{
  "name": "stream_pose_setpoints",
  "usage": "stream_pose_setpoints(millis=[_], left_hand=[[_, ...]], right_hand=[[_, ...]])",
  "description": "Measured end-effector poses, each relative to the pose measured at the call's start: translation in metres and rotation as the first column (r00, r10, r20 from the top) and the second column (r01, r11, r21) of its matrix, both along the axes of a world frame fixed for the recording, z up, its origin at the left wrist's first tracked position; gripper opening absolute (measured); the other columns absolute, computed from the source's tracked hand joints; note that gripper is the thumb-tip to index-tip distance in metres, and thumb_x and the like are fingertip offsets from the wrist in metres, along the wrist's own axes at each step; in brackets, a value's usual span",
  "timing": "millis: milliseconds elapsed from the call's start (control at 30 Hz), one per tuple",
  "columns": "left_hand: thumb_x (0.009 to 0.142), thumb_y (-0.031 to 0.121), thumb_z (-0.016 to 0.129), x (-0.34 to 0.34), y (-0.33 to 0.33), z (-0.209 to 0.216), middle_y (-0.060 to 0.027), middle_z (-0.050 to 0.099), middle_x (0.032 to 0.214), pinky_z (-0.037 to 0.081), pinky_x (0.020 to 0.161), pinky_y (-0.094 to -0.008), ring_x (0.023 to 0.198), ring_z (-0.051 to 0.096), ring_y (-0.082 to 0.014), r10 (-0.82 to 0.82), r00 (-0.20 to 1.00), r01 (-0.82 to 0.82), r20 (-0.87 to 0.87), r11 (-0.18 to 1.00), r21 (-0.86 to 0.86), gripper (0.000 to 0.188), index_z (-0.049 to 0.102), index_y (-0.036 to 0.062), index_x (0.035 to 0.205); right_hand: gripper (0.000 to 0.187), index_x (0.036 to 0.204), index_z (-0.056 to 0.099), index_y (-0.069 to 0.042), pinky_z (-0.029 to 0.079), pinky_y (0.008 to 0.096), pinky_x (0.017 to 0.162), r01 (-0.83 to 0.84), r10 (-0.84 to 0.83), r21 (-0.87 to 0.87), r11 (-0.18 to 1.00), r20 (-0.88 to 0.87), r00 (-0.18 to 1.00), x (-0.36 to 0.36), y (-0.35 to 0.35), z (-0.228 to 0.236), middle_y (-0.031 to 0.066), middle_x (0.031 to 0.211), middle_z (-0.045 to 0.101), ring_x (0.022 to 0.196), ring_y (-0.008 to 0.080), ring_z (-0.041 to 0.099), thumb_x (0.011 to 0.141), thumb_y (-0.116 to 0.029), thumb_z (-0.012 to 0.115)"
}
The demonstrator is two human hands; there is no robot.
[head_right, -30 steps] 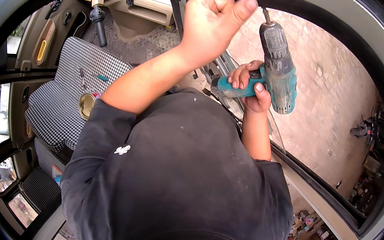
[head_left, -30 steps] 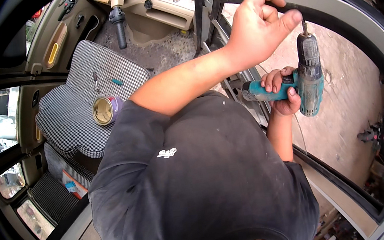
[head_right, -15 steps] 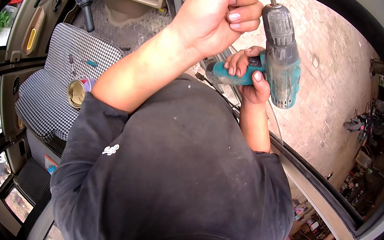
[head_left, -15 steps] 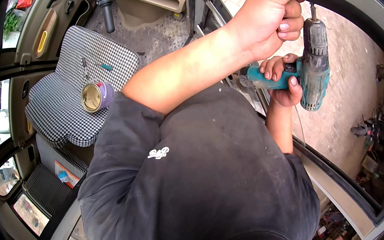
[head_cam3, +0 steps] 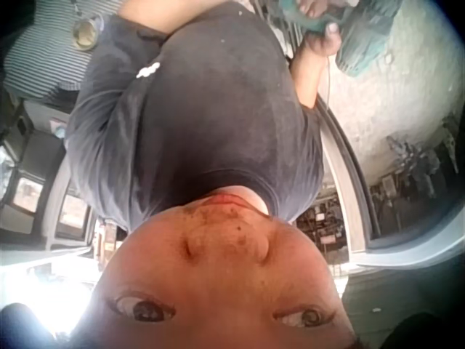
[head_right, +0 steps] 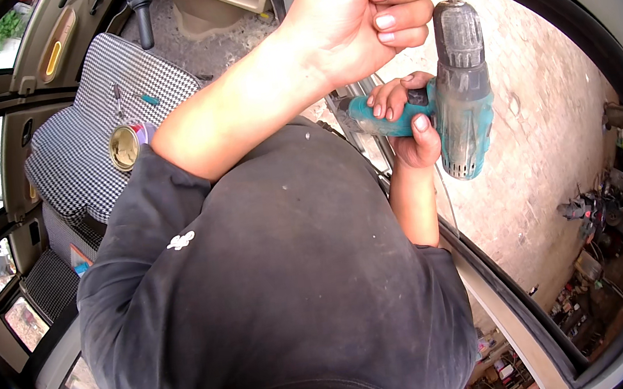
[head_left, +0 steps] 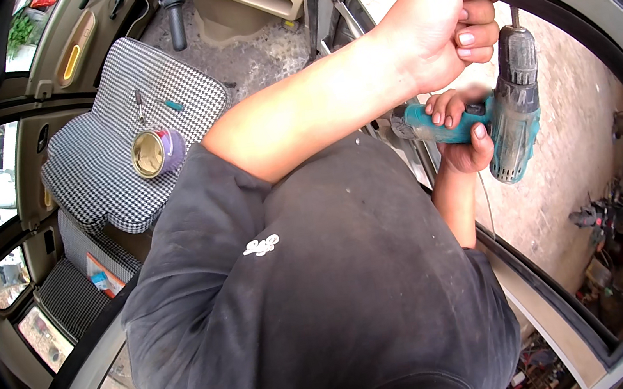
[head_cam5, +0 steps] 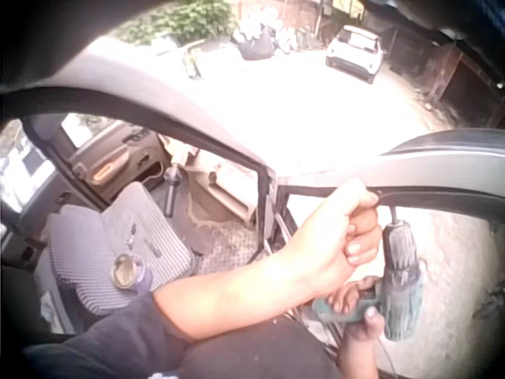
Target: The person uses a cordless drill to drive screws into a white curved car door frame held in their left hand. They work along the edge of the frame, securing it to a black rubber seal or trim piece. The person then places the drill on the car seat and continues to handle the frame.
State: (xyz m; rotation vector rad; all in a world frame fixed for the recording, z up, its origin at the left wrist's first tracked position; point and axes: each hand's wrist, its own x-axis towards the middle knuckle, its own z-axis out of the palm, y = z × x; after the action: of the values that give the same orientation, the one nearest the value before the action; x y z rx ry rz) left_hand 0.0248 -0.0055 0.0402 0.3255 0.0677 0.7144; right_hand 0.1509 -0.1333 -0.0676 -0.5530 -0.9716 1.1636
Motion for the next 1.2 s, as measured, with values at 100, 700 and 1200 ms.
stream_pose_setpoints(millis=[100,700,1200], left_hand=[[0.088,0.017,0.052,-0.002,0.003,-0.001,0.0064,0.028,0.052,0.026,0.045,-0.0267,0.048,0.029,-0.0084,-0.022,1.0,0.022,0.001,1.0,0.012,0.033,0.031,0.0185,0.063],[0.093,0.017,0.052,-0.006,0.006,-0.009,0.0067,0.03,0.052,0.027,0.046,-0.0263,0.048,0.032,-0.008,-0.031,0.998,0.029,0.048,0.999,0.041,0.029,0.037,0.0171,0.068],[0.088,0.015,0.056,-0.01,0.003,0.002,0.0056,0.03,0.052,0.025,0.043,-0.0271,0.045,0.03,-0.0081,0.016,0.999,-0.017,-0.041,0.999,-0.035,0.022,0.04,0.0144,0.073]], right_hand=[[0.049,0.123,0.048,-0.004,0.044,0.0422,0.08,-0.023,0.023,-0.005,1.0,0.008,1.0,0.004,-0.001,-0.006,0.0061,0.073,0.052,0.076,0.0223,0.055,0.086,-0.032,0.065],[0.046,0.122,0.049,-0.004,0.045,0.0418,0.08,-0.008,0.008,0.01,1.0,0.019,1.0,0.002,-0.001,-0.007,0.0066,0.073,0.052,0.075,0.0224,0.054,0.087,-0.031,0.064],[0.038,0.102,0.056,-0.004,0.041,0.0415,0.084,0.017,-0.014,-0.029,0.999,0.093,0.996,0.003,-0.003,-0.005,0.0043,0.078,0.052,0.082,0.0209,0.052,0.084,-0.038,0.057]])
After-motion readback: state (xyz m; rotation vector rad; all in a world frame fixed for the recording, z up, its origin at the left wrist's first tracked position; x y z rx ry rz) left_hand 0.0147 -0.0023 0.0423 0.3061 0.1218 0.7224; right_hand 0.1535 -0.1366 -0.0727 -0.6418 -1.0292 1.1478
